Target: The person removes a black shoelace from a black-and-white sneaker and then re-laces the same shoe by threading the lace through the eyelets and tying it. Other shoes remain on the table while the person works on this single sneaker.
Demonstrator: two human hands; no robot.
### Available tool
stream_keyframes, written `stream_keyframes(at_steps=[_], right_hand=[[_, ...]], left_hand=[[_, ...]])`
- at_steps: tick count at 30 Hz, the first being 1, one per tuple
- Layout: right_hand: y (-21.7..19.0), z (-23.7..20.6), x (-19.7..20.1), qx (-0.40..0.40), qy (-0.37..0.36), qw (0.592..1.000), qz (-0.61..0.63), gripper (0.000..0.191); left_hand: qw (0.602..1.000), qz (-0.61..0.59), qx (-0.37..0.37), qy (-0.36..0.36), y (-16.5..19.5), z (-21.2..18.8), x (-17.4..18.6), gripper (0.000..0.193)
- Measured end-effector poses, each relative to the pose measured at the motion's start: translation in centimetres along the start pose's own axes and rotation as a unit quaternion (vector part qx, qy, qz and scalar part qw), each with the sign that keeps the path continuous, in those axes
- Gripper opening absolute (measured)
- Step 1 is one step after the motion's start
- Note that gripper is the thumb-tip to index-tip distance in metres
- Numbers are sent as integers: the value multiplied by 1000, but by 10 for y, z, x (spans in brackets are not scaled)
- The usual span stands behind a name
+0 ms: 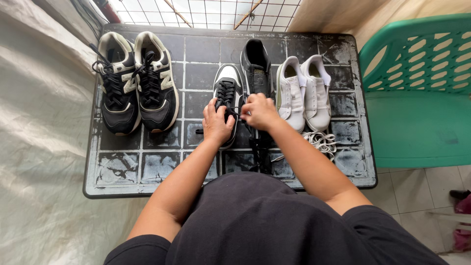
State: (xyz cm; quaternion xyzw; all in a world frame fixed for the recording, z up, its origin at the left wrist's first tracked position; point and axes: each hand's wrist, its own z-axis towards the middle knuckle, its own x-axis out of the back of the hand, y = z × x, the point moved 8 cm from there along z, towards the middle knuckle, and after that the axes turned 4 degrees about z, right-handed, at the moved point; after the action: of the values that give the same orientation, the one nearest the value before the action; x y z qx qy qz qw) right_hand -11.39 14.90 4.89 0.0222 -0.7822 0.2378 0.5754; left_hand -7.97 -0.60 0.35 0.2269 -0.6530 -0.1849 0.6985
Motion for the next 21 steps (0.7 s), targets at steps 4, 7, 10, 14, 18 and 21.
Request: stream_keyframes(at_steps=[4, 7, 10, 14, 18, 21], right_hand=[[85, -1, 7, -75, -102, 991, -35, 21], [129, -21, 16, -199, -134, 971, -6, 23], [81, -17, 27, -7, 22, 1000, 4, 33], [38, -19, 10, -8, 97, 990, 103, 20], [50, -24, 20, -93, 221, 954, 182, 18], [68, -29, 28, -120, 260, 922, 262, 18]], left_hand=[[1000, -15, 2, 5, 2, -2, 3, 38], [1000, -19, -5, 15, 5, -2, 6, 36], [999, -34, -15, 23, 8, -2, 11, 32], [999, -28, -13, 22, 9, -4, 14, 31], [999, -28, -13, 22, 8, -4, 16, 31], [999, -34, -20, 27, 9, -5, 17, 31]])
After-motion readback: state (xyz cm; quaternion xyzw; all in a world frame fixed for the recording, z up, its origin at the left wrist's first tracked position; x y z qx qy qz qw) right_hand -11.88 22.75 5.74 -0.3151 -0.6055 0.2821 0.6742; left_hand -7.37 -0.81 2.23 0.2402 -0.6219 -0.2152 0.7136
